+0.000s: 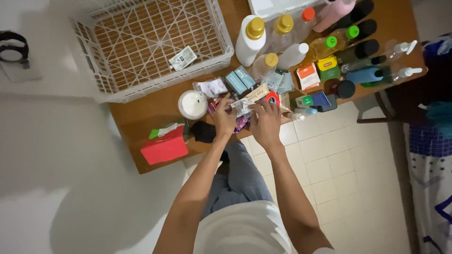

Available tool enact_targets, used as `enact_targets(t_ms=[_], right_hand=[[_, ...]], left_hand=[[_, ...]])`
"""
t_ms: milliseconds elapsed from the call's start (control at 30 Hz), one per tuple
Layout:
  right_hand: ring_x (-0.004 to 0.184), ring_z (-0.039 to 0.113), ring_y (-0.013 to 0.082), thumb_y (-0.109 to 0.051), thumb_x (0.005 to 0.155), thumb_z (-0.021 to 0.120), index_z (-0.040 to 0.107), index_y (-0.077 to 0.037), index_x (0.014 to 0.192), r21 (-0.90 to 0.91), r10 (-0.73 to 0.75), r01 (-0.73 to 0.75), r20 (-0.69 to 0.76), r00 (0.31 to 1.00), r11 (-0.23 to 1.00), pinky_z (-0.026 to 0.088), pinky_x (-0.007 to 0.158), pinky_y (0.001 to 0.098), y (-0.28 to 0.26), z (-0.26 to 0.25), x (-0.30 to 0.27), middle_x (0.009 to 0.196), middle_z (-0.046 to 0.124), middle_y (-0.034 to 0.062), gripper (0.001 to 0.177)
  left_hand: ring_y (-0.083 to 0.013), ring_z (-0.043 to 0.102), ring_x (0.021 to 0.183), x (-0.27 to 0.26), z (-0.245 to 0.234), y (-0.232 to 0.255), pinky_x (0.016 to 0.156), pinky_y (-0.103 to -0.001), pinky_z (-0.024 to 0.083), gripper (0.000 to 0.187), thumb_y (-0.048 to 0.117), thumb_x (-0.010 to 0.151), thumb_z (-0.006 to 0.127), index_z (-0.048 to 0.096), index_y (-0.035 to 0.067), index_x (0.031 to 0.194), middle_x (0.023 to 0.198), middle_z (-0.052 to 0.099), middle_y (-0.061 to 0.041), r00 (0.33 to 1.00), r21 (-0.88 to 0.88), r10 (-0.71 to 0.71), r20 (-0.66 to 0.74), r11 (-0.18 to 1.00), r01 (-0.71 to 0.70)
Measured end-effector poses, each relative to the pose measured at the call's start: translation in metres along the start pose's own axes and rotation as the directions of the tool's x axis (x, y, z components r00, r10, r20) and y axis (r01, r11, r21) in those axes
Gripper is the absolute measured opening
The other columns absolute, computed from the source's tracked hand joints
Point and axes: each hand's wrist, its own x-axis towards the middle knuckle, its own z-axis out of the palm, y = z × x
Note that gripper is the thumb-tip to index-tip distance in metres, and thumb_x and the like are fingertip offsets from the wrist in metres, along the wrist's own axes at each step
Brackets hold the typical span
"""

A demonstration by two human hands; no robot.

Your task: The person sorts laundry supplies on a table, picking up small packets and bottles, wiping them with a black cloth, and placing them into a white plastic basket. The person handles multiple items one at a time, including detergent bottles and sachets, and arranges them in the basket.

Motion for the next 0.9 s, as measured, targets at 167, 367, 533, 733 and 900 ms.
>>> enact_targets(t_ms=[167, 367, 533, 733, 900], right_hand=[[0.116, 0.058, 0.0338, -0.003, 0.085, 0.069, 0.075, -0.011, 0.107, -0.008, -0.034, 0.034, -0.032, 0.999, 0.999, 0.039, 0.107, 0.0563, -0.003, -0.002, -0.004, 0.119, 0.069, 0.0084, 0.024], [0.116, 0.056, 0.0356, -0.004, 0.086, 0.069, 0.075, -0.011, 0.108, 0.022, 0.015, -0.015, 0.012, 1.000, 1.000, 0.041, 0.100, 0.0520, -0.011, -0.008, 0.000, 0.121, 0.069, 0.0081, 0.024], [0.116, 0.058, 0.0350, -0.001, 0.084, 0.067, 0.074, -0.010, 0.108, 0.044, -0.073, 0.073, 0.006, 0.997, 0.996, 0.043, 0.101, 0.0487, -0.042, -0.014, 0.027, 0.121, 0.071, 0.0084, 0.026], [0.102, 0.063, 0.0358, 0.000, 0.089, 0.067, 0.072, -0.006, 0.108, 0.248, -0.222, 0.226, -0.041, 0.974, 0.942, 0.047, 0.091, 0.0467, -0.108, -0.003, 0.112, 0.109, 0.073, 0.0112, 0.020], [0.098, 0.065, 0.0420, -0.004, 0.089, 0.071, 0.072, -0.003, 0.107, 0.256, -0.351, 0.330, 0.039, 0.936, 0.908, 0.050, 0.089, 0.0502, -0.119, 0.066, 0.203, 0.104, 0.070, 0.0177, 0.018]], left_hand=[[-0.0257, 0.074, 0.094, -0.002, -0.010, 0.030, 0.082, -0.036, 0.056, 0.031, -0.004, 0.085, 0.074, 0.065, 0.001, 0.114, 0.100, 0.075, -0.016, 0.997, 0.090, -0.063, 0.053, 0.994, 0.058], [-0.0228, 0.073, 0.105, -0.005, -0.027, 0.049, 0.088, -0.035, 0.058, 0.042, -0.003, 0.087, 0.069, 0.062, -0.001, 0.129, 0.117, 0.072, -0.018, 0.990, 0.001, -0.089, 0.108, 0.996, 0.090], [-0.0317, 0.066, 0.115, 0.006, -0.069, 0.098, 0.095, -0.040, 0.053, 0.053, -0.004, 0.082, 0.073, 0.060, -0.005, 0.134, 0.124, 0.069, -0.024, 0.984, 0.067, 0.157, 0.080, 0.985, -0.162], [-0.0349, 0.072, 0.105, 0.078, -0.144, 0.127, 0.093, -0.041, 0.056, 0.023, 0.004, 0.094, 0.069, 0.072, 0.004, 0.117, 0.110, 0.075, -0.019, 0.965, 0.228, 0.192, -0.180, 0.962, -0.148], [-0.0400, 0.069, 0.104, 0.177, -0.191, 0.117, 0.091, -0.049, 0.055, 0.028, 0.010, 0.088, 0.074, 0.071, 0.002, 0.115, 0.110, 0.072, -0.022, 0.965, 0.502, 0.238, -0.110, 0.851, -0.152]])
